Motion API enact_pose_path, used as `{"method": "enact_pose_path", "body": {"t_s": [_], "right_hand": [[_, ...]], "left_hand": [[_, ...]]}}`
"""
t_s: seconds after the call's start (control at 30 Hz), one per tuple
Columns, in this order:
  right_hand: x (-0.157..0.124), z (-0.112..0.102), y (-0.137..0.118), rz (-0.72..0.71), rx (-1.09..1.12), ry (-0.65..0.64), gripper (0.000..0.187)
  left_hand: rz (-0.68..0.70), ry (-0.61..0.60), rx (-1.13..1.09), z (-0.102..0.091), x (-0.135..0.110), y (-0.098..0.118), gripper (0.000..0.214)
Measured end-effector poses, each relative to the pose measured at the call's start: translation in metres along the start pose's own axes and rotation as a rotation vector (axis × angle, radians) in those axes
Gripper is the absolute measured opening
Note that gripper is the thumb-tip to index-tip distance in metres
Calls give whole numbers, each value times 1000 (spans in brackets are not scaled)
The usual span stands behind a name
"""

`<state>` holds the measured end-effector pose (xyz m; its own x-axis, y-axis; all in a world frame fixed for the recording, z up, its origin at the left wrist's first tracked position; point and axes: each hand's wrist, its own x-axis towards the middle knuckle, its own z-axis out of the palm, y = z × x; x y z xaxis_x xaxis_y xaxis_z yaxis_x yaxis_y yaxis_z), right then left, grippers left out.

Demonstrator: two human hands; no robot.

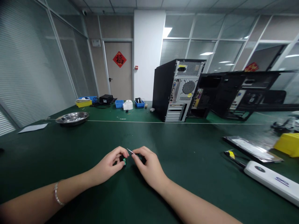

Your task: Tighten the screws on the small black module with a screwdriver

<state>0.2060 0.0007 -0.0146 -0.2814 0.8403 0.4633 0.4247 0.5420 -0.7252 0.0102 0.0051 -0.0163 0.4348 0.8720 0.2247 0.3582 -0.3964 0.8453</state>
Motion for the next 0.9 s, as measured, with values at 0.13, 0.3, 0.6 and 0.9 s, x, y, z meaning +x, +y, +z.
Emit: {"method": "enact_pose_path", "body": {"t_s": [0.13, 0.3, 0.6, 0.9], "right_hand": [[-1, 0, 0, -1, 0, 0, 15], [-1, 0, -1, 2, 6, -3, 14], [0, -1, -1, -16, 1, -7, 19], [-1, -1, -2, -23, -6, -3, 16]], "left_hand": [[45, -5, 100, 0, -1, 3, 12], [91, -25, 269, 2, -3, 8, 15], [79, 51, 219, -1, -1, 10, 28], [34, -37, 273, -3, -4, 10, 25]]}}
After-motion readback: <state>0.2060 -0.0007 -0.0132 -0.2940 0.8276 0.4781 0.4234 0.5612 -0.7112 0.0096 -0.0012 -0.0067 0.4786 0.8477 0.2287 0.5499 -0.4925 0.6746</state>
